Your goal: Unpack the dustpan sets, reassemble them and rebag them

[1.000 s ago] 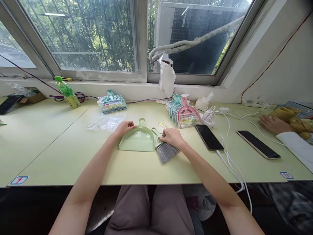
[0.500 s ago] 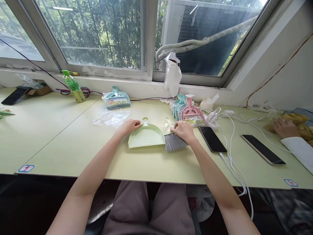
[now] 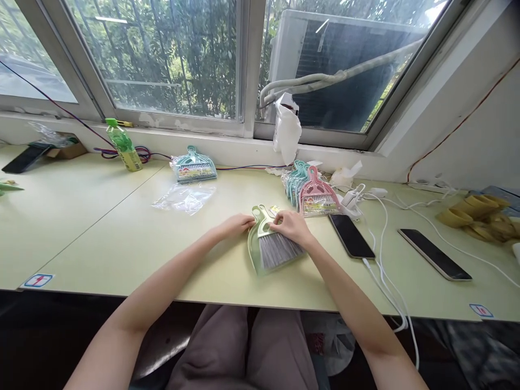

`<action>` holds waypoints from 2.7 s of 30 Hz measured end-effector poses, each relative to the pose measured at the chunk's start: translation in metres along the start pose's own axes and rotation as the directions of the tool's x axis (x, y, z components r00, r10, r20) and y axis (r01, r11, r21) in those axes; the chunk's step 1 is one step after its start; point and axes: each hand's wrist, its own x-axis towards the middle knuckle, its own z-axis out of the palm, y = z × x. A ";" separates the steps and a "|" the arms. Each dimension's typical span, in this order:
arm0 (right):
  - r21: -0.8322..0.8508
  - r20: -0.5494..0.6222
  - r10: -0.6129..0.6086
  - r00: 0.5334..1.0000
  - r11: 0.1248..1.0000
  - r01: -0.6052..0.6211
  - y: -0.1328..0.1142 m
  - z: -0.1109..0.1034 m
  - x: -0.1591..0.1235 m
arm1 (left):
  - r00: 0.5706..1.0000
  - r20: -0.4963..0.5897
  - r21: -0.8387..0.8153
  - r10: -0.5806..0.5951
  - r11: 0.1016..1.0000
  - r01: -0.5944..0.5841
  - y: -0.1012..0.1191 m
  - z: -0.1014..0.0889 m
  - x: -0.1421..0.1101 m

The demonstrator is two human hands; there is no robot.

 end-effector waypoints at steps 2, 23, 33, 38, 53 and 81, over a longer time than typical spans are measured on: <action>-0.061 -0.015 -0.027 1.000 0.998 0.026 -0.006 0.009 -0.003 | 0.997 0.061 -0.004 0.036 0.999 -0.036 0.007 0.003 -0.001; 0.041 0.110 -0.071 0.991 0.997 0.067 -0.016 0.009 -0.007 | 0.738 -0.089 0.758 0.669 0.527 -0.385 -0.018 0.020 0.000; 0.132 0.180 -0.074 0.981 0.990 0.050 -0.010 0.013 -0.001 | 0.757 0.012 0.837 0.653 0.407 -0.365 -0.017 0.020 -0.002; 0.104 0.156 -0.065 0.986 0.993 0.049 -0.014 0.011 -0.004 | 0.792 -0.023 0.735 0.610 0.547 -0.401 -0.014 0.016 -0.002; 0.058 0.130 -0.055 0.990 0.997 0.047 -0.010 0.018 -0.002 | 0.829 -0.115 0.670 0.547 0.659 -0.342 -0.024 0.020 0.002; 0.178 -0.290 0.124 0.949 0.981 -0.074 -0.020 0.012 -0.006 | 0.968 -0.249 -0.691 -0.018 0.704 -0.165 0.016 0.023 0.007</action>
